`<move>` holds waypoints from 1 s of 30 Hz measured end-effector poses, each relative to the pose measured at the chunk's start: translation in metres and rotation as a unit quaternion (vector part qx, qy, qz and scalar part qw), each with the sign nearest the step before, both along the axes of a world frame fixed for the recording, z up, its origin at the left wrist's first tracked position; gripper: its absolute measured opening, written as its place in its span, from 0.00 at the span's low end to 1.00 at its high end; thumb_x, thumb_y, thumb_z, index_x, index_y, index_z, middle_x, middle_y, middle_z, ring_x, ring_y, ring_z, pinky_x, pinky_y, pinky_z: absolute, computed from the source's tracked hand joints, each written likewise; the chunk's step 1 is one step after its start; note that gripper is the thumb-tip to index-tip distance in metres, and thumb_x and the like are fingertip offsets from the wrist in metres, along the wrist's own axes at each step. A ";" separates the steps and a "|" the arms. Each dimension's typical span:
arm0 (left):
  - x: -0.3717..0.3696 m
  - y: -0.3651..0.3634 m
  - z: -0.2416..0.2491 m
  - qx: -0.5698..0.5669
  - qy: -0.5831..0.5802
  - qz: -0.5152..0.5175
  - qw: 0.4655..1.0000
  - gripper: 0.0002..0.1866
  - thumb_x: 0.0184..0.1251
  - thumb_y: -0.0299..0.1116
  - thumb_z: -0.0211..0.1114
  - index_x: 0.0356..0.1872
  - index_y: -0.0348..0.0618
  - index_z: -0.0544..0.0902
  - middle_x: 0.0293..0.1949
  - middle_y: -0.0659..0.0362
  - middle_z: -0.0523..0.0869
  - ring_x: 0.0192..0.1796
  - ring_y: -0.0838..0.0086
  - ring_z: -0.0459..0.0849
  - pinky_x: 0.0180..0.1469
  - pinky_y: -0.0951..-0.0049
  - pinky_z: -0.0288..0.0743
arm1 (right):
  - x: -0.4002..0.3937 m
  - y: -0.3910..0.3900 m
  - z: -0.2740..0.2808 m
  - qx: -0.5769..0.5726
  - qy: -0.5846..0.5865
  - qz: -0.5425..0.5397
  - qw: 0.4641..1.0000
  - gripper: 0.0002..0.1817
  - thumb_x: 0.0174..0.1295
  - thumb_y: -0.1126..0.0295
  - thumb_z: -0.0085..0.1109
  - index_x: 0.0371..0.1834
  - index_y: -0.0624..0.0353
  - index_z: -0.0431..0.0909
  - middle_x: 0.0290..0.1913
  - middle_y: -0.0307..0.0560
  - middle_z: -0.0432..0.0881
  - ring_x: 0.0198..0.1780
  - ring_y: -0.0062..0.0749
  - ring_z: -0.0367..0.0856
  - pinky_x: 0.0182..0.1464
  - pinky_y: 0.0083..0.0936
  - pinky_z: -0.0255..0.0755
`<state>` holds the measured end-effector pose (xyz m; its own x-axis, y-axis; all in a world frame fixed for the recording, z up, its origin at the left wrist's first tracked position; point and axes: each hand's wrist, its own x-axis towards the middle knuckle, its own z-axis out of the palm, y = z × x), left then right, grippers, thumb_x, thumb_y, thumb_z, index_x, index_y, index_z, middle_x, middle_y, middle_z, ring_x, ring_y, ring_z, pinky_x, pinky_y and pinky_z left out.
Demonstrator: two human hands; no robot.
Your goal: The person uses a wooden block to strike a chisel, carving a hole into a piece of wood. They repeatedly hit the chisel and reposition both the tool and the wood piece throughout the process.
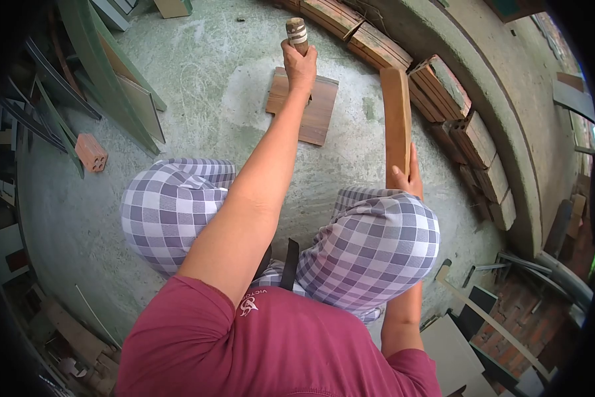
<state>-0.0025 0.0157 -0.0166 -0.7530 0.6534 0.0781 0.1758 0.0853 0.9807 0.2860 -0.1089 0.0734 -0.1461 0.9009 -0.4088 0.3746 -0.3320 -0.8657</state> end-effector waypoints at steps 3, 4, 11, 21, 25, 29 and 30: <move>0.003 0.000 0.006 -0.007 -0.004 -0.013 1.000 0.25 0.56 0.31 0.63 0.51 0.33 0.63 0.45 0.41 0.75 0.48 0.51 0.77 0.53 0.59 0.69 | -0.018 0.044 0.051 0.129 -0.021 0.042 0.990 0.46 0.51 0.50 0.59 0.73 0.53 0.52 0.65 0.58 0.66 0.64 0.44 0.66 0.64 0.32 0.60; 0.004 0.002 0.003 -0.015 -0.006 -0.021 1.000 0.25 0.56 0.31 0.63 0.51 0.33 0.62 0.45 0.41 0.75 0.48 0.51 0.77 0.53 0.59 0.69 | -0.025 0.063 0.072 0.181 -0.042 0.061 0.981 0.47 0.51 0.49 0.59 0.73 0.54 0.53 0.64 0.57 0.67 0.63 0.42 0.68 0.63 0.31 0.60; 0.002 0.001 -0.003 0.042 0.037 0.014 0.998 0.25 0.56 0.31 0.64 0.50 0.31 0.64 0.39 0.45 0.79 0.41 0.56 0.80 0.47 0.61 0.72 | -0.125 0.129 0.175 0.350 0.080 0.142 0.922 0.39 0.59 0.48 0.54 0.69 0.58 0.57 0.48 0.46 0.74 0.47 0.26 0.73 0.43 0.22 0.70; 0.009 -0.017 0.009 0.092 -0.017 -0.017 0.995 0.20 0.58 0.26 0.60 0.50 0.33 0.64 0.45 0.42 0.77 0.47 0.52 0.79 0.51 0.58 0.70 | -0.176 0.139 0.131 0.215 -0.043 0.366 0.905 0.36 0.51 0.47 0.54 0.64 0.52 0.66 0.49 0.52 0.79 0.49 0.41 0.78 0.51 0.32 0.70; 0.011 -0.019 0.004 0.037 -0.013 -0.015 0.999 0.23 0.57 0.28 0.61 0.51 0.33 0.63 0.43 0.42 0.78 0.45 0.52 0.80 0.51 0.57 0.70 | -0.170 0.146 0.215 0.230 0.038 0.407 0.883 0.42 0.58 0.46 0.53 0.71 0.58 0.52 0.48 0.50 0.76 0.43 0.30 0.76 0.41 0.25 0.72; 0.014 -0.018 0.011 0.042 -0.001 -0.011 0.999 0.23 0.57 0.28 0.61 0.51 0.33 0.63 0.43 0.42 0.78 0.45 0.52 0.79 0.51 0.57 0.70 | -0.180 0.152 0.176 0.228 0.004 0.341 0.912 0.39 0.53 0.48 0.53 0.66 0.57 0.59 0.47 0.53 0.78 0.43 0.38 0.77 0.47 0.32 0.71; 0.015 -0.019 0.010 0.048 0.000 -0.009 0.999 0.23 0.56 0.28 0.61 0.51 0.33 0.63 0.42 0.42 0.78 0.44 0.52 0.79 0.51 0.57 0.70 | -0.178 0.155 0.150 0.172 -0.056 0.376 0.909 0.37 0.50 0.47 0.54 0.63 0.53 0.68 0.51 0.56 0.78 0.51 0.45 0.77 0.54 0.35 0.70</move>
<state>0.0122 -0.0030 -0.0062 -0.7417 0.6557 0.1410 0.1765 -0.0121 0.9842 0.1084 0.0465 0.2234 -0.7483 0.6407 -0.1719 0.4760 0.3382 -0.8118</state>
